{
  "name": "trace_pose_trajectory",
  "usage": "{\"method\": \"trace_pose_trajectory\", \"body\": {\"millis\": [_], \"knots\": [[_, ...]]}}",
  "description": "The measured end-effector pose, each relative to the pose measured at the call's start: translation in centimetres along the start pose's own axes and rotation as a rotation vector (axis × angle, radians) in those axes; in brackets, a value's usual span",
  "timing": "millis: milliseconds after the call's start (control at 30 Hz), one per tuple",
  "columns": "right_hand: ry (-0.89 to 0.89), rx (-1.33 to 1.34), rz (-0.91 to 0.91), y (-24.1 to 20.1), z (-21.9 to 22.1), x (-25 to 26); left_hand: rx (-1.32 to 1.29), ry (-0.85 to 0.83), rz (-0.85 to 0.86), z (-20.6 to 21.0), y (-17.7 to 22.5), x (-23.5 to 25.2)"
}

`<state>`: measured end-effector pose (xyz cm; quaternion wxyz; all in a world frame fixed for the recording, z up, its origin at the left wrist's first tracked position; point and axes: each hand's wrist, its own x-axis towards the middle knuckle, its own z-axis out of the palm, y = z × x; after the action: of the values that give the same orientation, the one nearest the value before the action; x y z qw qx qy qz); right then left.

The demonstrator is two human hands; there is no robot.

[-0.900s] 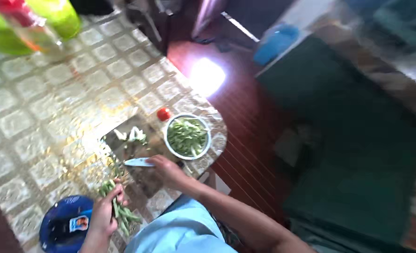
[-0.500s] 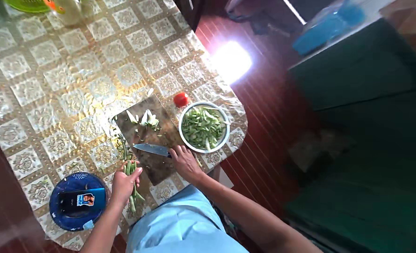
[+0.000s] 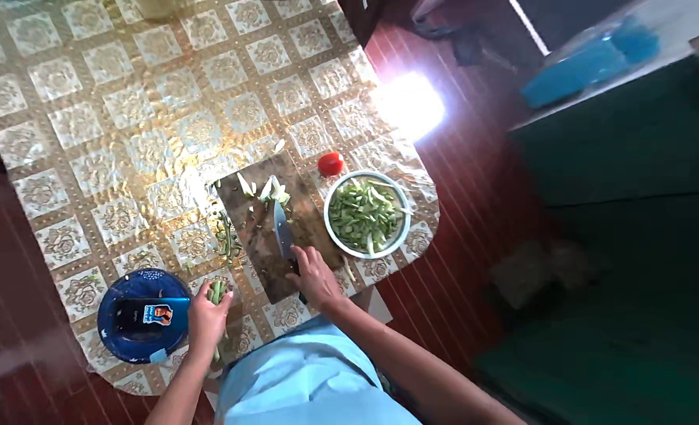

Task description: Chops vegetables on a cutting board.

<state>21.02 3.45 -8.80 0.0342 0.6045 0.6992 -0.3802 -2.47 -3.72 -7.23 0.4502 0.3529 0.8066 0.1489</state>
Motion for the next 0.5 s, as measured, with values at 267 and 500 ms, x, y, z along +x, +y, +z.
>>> {"method": "trace_pose_trajectory", "body": {"millis": [267, 500], "knots": [[0.083, 0.213, 0.083, 0.2, -2.4, -0.8, 0.23, 0.041, 0.177, 0.9, 3.3, 0.8], [0.165, 0.327, 0.033, -0.8, -2.5, -0.6, 0.517, 0.06, 0.11, 0.3, 7.5, 7.6]]}}
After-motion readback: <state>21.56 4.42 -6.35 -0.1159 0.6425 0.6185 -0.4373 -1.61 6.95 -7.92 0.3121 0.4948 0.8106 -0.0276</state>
